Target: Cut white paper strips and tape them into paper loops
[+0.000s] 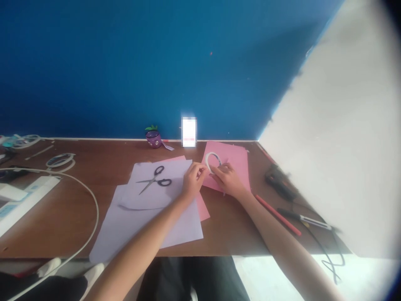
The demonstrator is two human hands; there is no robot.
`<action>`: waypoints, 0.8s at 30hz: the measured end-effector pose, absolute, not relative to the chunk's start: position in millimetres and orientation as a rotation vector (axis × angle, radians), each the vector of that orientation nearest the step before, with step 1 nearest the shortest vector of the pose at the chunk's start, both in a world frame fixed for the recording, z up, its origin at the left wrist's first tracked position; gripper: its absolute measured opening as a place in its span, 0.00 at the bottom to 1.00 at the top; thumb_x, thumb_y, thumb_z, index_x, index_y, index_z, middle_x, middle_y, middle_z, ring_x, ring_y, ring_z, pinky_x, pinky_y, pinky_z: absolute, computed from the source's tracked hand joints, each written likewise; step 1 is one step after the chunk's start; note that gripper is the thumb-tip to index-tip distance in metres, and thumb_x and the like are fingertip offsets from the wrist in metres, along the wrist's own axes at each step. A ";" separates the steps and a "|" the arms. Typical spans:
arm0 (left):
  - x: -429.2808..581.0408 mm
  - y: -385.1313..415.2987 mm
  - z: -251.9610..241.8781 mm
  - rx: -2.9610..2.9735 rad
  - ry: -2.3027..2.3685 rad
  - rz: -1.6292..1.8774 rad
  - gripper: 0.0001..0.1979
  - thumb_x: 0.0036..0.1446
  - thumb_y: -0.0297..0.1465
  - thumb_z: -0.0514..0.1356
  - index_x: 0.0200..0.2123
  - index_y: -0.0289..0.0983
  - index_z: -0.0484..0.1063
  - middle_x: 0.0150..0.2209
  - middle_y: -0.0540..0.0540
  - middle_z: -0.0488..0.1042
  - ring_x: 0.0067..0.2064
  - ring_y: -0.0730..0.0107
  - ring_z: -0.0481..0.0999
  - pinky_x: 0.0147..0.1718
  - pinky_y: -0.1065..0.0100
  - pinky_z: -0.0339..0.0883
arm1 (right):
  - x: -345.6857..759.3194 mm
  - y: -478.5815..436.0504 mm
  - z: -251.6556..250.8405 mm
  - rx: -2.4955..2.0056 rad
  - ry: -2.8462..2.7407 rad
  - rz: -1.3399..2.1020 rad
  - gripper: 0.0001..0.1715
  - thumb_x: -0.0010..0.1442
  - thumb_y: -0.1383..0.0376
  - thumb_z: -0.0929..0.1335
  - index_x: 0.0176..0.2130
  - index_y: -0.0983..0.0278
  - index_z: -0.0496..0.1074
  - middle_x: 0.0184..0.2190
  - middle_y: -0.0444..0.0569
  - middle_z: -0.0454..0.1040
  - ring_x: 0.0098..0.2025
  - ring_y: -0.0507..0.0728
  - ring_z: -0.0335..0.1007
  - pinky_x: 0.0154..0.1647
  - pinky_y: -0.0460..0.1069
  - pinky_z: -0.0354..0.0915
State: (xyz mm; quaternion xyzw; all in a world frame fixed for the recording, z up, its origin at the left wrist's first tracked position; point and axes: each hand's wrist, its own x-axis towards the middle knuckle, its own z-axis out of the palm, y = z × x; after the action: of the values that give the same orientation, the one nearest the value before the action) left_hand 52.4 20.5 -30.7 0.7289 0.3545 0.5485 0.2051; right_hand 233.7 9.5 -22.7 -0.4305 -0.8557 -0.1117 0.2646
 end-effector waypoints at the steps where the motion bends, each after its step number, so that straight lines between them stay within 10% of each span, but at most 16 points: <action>1: 52.5 20.6 -31.2 2.018 1.000 1.528 0.07 0.63 0.33 0.54 0.37 0.38 0.70 0.37 0.47 0.72 0.34 0.73 0.70 0.34 0.71 0.65 | 233.4 9.0 -21.6 -1.161 -2.300 -0.310 0.19 0.69 0.64 0.59 0.56 0.65 0.66 0.32 0.50 0.76 0.36 0.56 0.70 0.46 0.52 0.57; 24: 59.8 7.7 -28.6 2.083 0.885 1.319 0.04 0.62 0.31 0.53 0.35 0.39 0.66 0.33 0.50 0.70 0.32 0.75 0.69 0.32 0.72 0.64 | 246.9 10.3 -13.7 -1.322 -2.092 -0.592 0.19 0.68 0.67 0.60 0.57 0.63 0.68 0.32 0.48 0.77 0.36 0.56 0.66 0.45 0.52 0.53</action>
State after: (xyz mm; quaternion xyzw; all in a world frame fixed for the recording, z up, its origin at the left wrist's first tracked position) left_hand 59.8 7.7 -28.6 0.7684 0.3264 0.4863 0.2581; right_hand 246.9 10.3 -13.7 -0.4966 -0.7857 -0.2224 0.2943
